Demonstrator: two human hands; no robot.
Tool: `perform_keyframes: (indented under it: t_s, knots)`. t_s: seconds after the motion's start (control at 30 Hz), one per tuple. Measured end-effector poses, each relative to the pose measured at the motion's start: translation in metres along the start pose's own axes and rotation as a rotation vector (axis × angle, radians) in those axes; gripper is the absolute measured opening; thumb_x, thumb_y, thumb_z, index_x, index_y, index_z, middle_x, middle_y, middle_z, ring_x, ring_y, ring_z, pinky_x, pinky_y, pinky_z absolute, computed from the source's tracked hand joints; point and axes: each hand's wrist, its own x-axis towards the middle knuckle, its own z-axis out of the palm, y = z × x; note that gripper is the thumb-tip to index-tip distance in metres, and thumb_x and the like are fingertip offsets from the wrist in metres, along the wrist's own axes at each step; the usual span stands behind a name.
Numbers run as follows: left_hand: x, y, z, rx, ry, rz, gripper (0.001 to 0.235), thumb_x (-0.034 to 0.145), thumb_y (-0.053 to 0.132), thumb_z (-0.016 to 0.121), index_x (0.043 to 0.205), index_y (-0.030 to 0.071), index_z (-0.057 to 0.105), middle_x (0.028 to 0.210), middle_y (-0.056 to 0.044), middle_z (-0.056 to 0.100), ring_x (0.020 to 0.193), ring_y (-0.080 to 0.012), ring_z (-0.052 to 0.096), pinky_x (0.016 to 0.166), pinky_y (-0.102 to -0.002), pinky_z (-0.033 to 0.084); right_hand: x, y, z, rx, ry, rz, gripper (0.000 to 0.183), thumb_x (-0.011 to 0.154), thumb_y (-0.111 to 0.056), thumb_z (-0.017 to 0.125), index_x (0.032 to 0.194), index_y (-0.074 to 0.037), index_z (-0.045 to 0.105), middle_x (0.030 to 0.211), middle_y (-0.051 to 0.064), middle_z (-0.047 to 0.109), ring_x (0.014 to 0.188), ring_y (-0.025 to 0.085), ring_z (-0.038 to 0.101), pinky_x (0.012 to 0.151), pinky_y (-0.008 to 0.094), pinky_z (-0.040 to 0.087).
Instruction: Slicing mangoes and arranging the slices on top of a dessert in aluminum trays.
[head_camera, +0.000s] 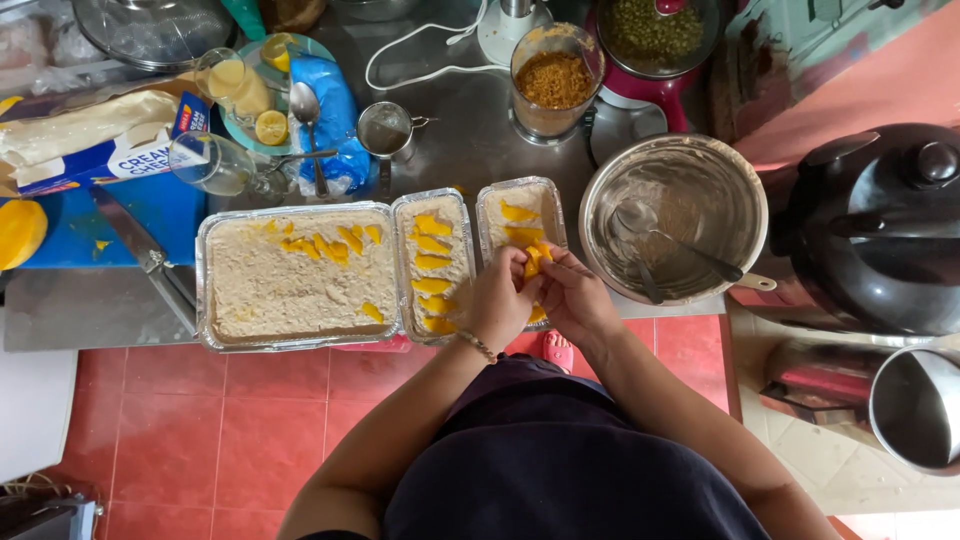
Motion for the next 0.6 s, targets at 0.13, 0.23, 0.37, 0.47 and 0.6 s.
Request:
perform_keyframes:
  t_s: [0.13, 0.23, 0.37, 0.47, 0.6]
  knots:
    - [0.007, -0.021, 0.007, 0.057, 0.038, -0.019, 0.034, 0.082, 0.03, 0.08, 0.107, 0.021, 0.059, 0.092, 0.0, 0.076, 0.09, -0.0245, 0.076, 0.081, -0.04, 0.059, -0.009, -0.002, 0.012, 0.017, 0.008, -0.008, 0.024, 0.1, 0.001, 0.057, 0.122, -0.004, 0.065, 0.1, 0.015, 0.069, 0.083, 0.027, 0.076, 0.069, 0.031, 0.061]
    - [0.007, -0.025, 0.0, 0.019, 0.035, -0.01, 0.034, 0.078, 0.035, 0.083, 0.103, 0.024, 0.062, 0.086, 0.005, 0.077, 0.086, -0.0198, 0.076, 0.077, -0.037, 0.059, -0.014, -0.005, 0.019, 0.047, 0.023, -0.005, 0.025, 0.099, 0.002, 0.056, 0.122, -0.003, 0.065, 0.104, 0.018, 0.07, 0.086, 0.029, 0.076, 0.072, 0.035, 0.063]
    - [0.003, -0.009, -0.034, -0.178, -0.01, -0.069, 0.035, 0.08, 0.039, 0.083, 0.106, 0.02, 0.07, 0.089, 0.001, 0.078, 0.087, -0.0185, 0.076, 0.078, -0.035, 0.059, -0.022, -0.011, 0.024, 0.076, 0.073, -0.005, 0.023, 0.101, 0.002, 0.053, 0.123, -0.001, 0.062, 0.111, 0.018, 0.069, 0.103, 0.031, 0.075, 0.086, 0.04, 0.063]
    - [0.023, -0.001, -0.055, -0.37, 0.003, -0.067, 0.033, 0.084, 0.03, 0.082, 0.109, 0.011, 0.072, 0.085, -0.006, 0.077, 0.077, -0.02, 0.074, 0.076, -0.034, 0.059, -0.03, -0.012, 0.015, 0.041, 0.058, 0.006, 0.023, 0.102, 0.0, 0.051, 0.123, 0.0, 0.06, 0.113, 0.018, 0.069, 0.106, 0.031, 0.074, 0.089, 0.042, 0.062]
    - [0.078, -0.002, -0.046, -0.264, -0.008, -0.039, 0.021, 0.088, 0.024, 0.075, 0.107, 0.015, 0.072, 0.075, -0.001, 0.077, 0.066, -0.0112, 0.075, 0.069, -0.023, 0.058, -0.06, -0.02, 0.022, -0.082, 0.032, 0.041, 0.021, 0.101, -0.001, 0.052, 0.12, -0.001, 0.061, 0.112, 0.019, 0.069, 0.103, 0.03, 0.074, 0.089, 0.04, 0.062]
